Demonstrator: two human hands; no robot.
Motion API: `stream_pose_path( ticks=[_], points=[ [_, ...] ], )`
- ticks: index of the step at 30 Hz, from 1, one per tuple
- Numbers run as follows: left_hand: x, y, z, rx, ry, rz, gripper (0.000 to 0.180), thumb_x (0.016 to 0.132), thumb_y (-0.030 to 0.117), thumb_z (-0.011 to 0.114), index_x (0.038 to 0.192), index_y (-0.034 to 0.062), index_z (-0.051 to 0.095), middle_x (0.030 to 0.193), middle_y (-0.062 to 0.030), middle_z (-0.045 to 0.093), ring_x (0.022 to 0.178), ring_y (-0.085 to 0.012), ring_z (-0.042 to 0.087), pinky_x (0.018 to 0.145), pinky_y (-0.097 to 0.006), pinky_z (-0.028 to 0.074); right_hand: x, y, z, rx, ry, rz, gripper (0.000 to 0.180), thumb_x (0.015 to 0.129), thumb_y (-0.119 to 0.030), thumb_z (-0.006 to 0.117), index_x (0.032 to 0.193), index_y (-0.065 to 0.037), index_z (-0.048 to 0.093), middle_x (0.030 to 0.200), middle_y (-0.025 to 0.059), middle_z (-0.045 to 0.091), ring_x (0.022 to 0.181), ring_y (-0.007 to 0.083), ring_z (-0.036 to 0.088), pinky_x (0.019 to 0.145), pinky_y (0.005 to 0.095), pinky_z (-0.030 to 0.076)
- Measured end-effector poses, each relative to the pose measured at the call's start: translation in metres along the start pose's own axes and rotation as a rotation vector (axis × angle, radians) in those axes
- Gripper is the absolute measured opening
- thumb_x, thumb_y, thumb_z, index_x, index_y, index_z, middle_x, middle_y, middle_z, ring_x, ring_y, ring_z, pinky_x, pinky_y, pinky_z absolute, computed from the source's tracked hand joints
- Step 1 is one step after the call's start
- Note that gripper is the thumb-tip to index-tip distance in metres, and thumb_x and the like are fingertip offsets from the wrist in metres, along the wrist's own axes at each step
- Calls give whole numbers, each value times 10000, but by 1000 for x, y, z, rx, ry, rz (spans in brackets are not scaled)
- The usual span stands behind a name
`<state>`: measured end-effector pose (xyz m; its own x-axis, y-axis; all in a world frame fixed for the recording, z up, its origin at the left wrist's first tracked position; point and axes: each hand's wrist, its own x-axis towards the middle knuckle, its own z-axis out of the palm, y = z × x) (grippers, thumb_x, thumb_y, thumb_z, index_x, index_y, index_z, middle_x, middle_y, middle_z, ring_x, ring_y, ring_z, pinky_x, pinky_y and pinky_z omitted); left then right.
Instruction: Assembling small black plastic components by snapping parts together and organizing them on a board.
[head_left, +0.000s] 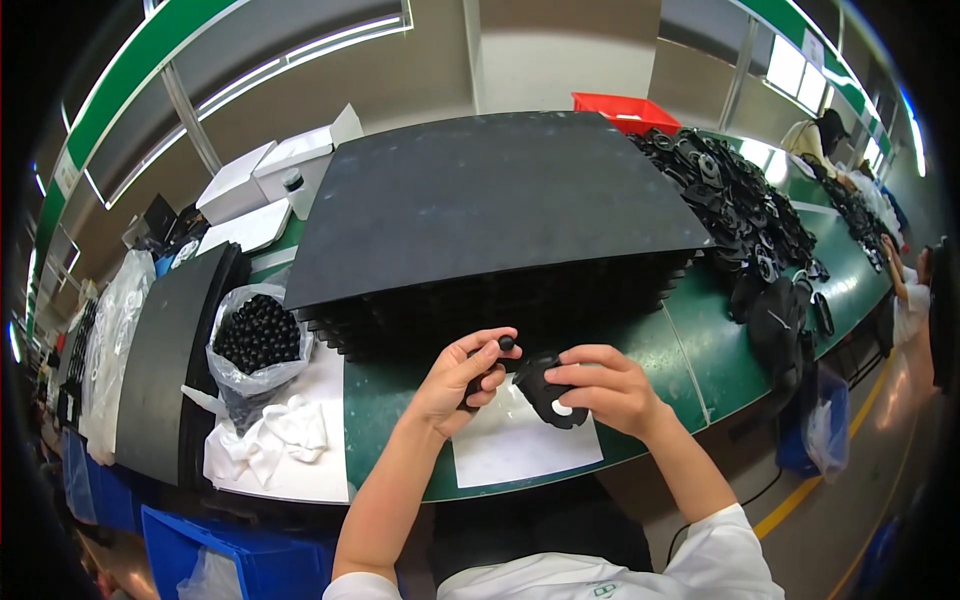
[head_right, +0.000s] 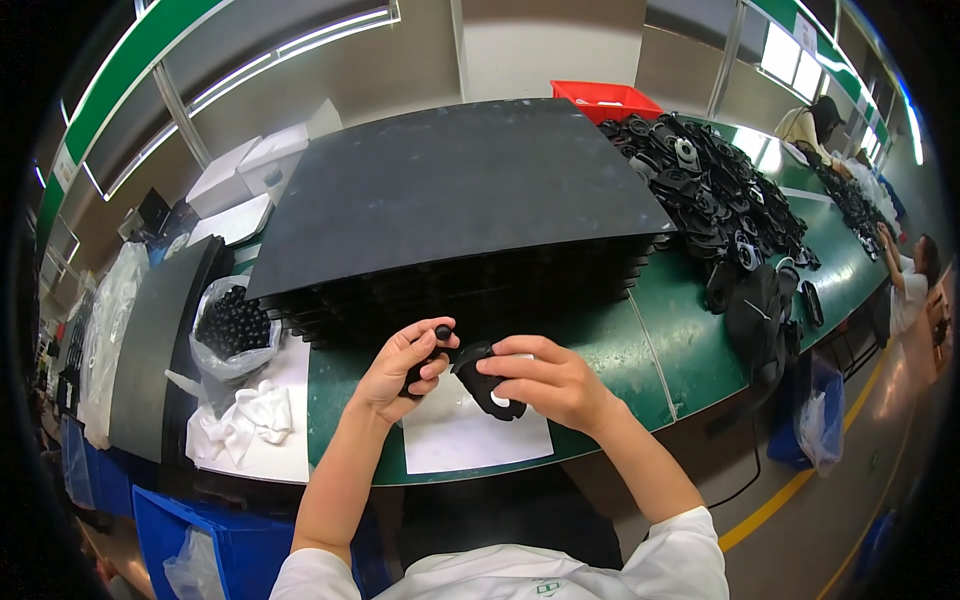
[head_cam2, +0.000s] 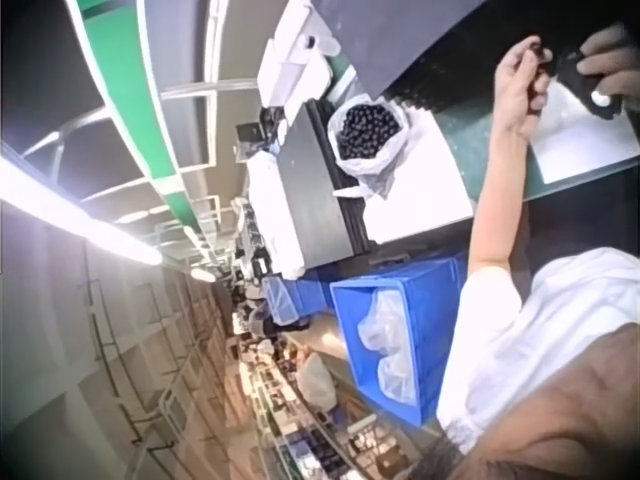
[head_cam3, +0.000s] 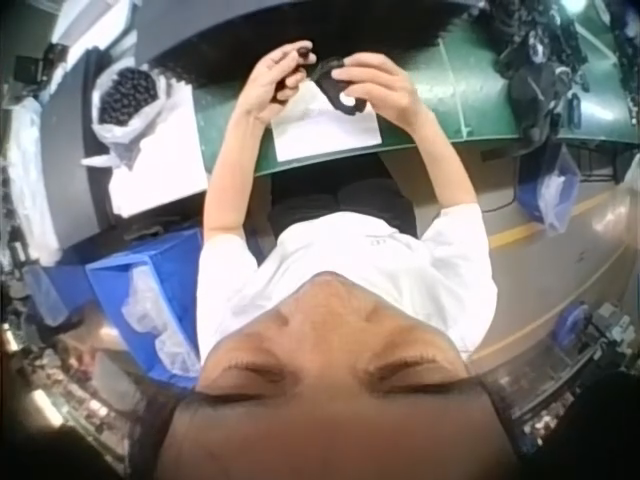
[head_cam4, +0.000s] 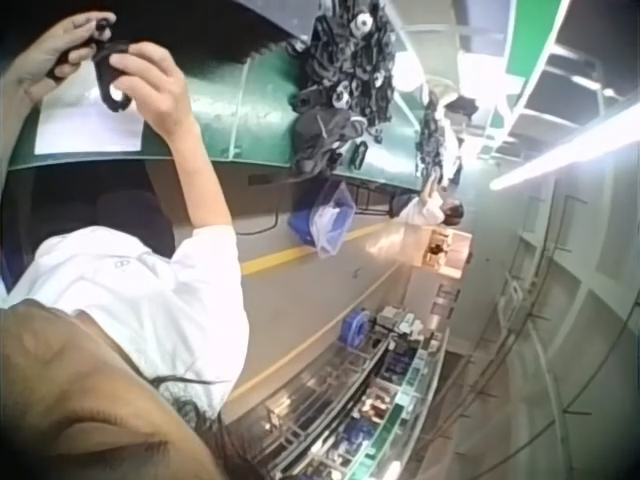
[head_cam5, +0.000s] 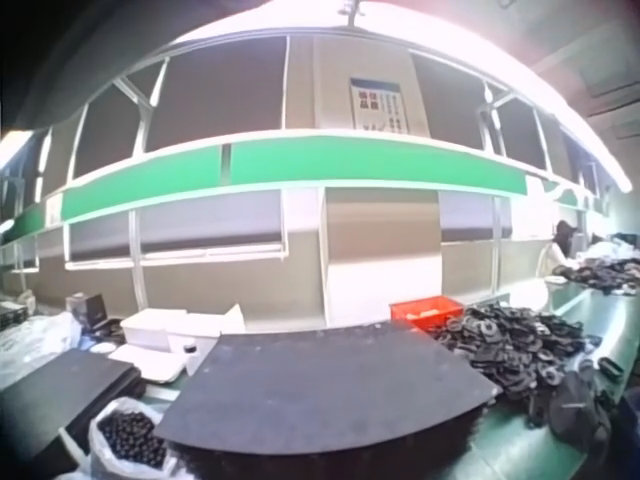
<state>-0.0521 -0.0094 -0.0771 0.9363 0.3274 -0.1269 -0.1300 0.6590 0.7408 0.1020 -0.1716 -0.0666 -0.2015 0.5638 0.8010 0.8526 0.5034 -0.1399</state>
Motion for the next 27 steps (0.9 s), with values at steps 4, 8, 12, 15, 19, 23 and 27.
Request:
stream_pose_path(
  ticks=[4, 8, 12, 15, 19, 23, 27],
  points=[
    [2, -2, -1, -3, -6, -3, 194, 869, 188, 586, 1017, 63, 579, 876, -22, 569, 571, -41, 412, 403, -133, 260, 1, -1, 0, -53, -15, -51, 161, 587, 22, 640, 710, -53, 570, 968, 60, 639, 916, 246, 575, 743, 307, 510],
    [2, -4, -3, -21, 12, 18, 175, 836, 139, 629, 972, 55, 559, 798, -8, 533, 559, -34, 392, 415, -141, 263, -3, 7, 8, 89, 126, 106, 218, 570, 26, 686, 730, -77, 579, 950, 77, 644, 875, 276, 572, 722, 329, 499],
    [1, -4, -3, 13, 27, 16, 234, 805, 87, 655, 1011, 52, 550, 795, -9, 545, 557, -34, 392, 416, -146, 264, -5, 6, 27, 817, 393, 611, 173, 754, 60, 624, 851, -55, 539, 982, 118, 612, 923, 221, 571, 803, 320, 470],
    [0, -1, 5, 29, 37, 8, 255, 828, 98, 629, 1063, 37, 551, 842, -20, 571, 553, -38, 393, 417, -141, 271, -9, 9, 34, 1105, 398, 854, 157, 861, 27, 520, 982, -65, 482, 1009, 97, 581, 958, 170, 564, 842, 306, 466],
    [2, -1, 8, 49, 28, -29, 223, 861, 151, 596, 1056, 50, 562, 825, -4, 571, 574, -41, 411, 412, -139, 255, -13, 12, 35, 1257, 388, 990, 127, 901, -26, 481, 1018, -76, 473, 1025, 75, 574, 946, 164, 566, 857, 303, 453],
    [4, -6, 0, 57, 36, -36, 232, 863, 193, 602, 1036, 42, 569, 816, -7, 556, 562, -33, 394, 422, -136, 262, -15, 13, 37, 1288, 381, 1021, 142, 912, -54, 478, 1051, -83, 476, 1028, 66, 575, 943, 167, 569, 854, 307, 455],
    [4, -8, -1, 107, 72, -25, 222, 832, 148, 637, 1027, 58, 578, 745, 17, 526, 553, -27, 385, 428, -146, 254, -15, 12, 38, 1322, 395, 1010, 187, 906, -52, 489, 1090, -90, 478, 1025, 63, 577, 938, 175, 575, 851, 314, 459]
  ],
)
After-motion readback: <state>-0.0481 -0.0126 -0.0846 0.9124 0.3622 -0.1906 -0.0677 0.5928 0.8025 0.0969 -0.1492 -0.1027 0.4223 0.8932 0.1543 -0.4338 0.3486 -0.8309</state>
